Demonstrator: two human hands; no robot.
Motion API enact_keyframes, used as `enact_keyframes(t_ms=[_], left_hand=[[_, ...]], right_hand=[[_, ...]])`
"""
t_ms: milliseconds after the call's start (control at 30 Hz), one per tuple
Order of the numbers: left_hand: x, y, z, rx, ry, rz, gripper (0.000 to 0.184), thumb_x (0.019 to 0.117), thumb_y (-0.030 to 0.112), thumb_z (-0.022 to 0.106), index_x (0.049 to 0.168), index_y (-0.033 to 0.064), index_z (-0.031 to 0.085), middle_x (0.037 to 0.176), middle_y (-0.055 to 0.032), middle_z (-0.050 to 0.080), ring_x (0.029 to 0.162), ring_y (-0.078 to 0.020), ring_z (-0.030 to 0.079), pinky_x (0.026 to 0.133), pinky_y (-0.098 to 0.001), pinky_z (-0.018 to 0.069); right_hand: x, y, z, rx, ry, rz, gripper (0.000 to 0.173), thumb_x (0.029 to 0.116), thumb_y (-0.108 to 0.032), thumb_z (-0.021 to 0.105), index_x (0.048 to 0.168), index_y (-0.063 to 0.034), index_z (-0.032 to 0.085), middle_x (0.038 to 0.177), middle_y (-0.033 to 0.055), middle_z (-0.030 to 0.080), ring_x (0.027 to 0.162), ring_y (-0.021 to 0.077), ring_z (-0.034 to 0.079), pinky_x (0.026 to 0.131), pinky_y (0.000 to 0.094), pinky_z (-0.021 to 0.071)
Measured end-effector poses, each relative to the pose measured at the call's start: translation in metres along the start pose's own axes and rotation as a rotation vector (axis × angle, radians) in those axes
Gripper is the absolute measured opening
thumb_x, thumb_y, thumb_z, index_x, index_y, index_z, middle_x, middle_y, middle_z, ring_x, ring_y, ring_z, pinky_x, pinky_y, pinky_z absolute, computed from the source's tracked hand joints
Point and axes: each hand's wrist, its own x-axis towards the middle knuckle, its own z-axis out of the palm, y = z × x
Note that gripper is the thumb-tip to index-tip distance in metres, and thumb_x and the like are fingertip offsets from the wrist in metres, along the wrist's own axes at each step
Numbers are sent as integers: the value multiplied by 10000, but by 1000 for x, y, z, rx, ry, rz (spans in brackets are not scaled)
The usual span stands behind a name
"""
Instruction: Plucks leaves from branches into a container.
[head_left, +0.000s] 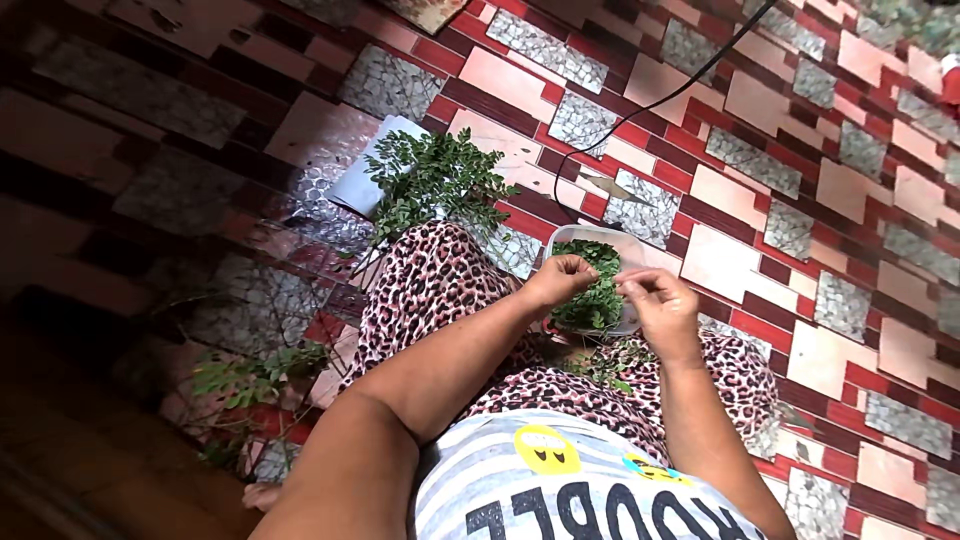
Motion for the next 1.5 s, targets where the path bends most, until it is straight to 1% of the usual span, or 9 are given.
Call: enact_keyframes(t_ms=[67,233,433,500,667,767,967,1267,1500], left_hand=[[0,0,1,3,-1,-17,126,1029,115,595,948,23,628,714,19,548,559,-29,457,515,-184,374],[0,-3,-2,-40,-25,-35,128,1034,113,585,936,38,621,690,25,538,532,-23,441,492,-175,360],[0,-2,0,-12,-61,-38,128,1031,117,596,946,26,627,691,25,546,535,-21,449,499,-175,368],[1,-2,0,11,-62,-37,132,1035,125,592,955,26,627,693,24,544,543,-21,447,508,-179,362],[1,-3,1,49,-46,-9,141,1041,118,570,942,25,610,699,25,518,556,-25,435,516,-186,357],[2,-3,2,64,-42,-16,146,1050,118,551,954,20,600,712,18,510,564,-33,433,525,-196,361],[2,-2,0,17,-53,-21,141,1053,110,538,939,37,578,698,26,488,554,-36,426,511,-195,354],[2,-3,-1,14,-80,-24,148,1055,116,543,949,28,596,693,22,501,545,-36,432,507,-190,362],[4,-5,-2,-17,10,-72,149,1061,145,534,971,36,580,720,12,502,553,-48,426,508,-203,357]], right_hand=[[-3,0,6,-50,-55,120,108,971,-40,613,1025,-9,700,1030,47,731,793,73,682,728,260,594],[-2,11,11,-258,-18,181,124,982,-43,606,1023,15,708,1089,128,691,959,139,668,838,306,566],[3,17,14,-91,-63,434,80,971,-88,678,998,-18,708,947,53,688,832,91,637,792,298,546],[2,22,17,-34,-44,431,36,955,-61,681,944,-27,685,882,24,667,782,72,618,747,273,539],[1,17,19,-88,-31,375,64,972,-40,640,942,7,672,1033,90,685,959,103,653,859,297,548],[0,15,19,-124,-15,389,78,987,-40,614,940,6,655,937,67,653,831,84,623,777,280,540],[-1,16,15,-89,-66,515,195,1057,-94,523,1044,23,678,1076,104,687,887,119,651,821,320,550],[-3,23,18,247,9,591,23,956,-1,649,949,-22,657,860,21,655,741,82,609,722,255,544],[-4,22,15,103,-45,607,71,1002,-62,621,996,-9,669,954,53,669,813,101,635,765,276,558]])
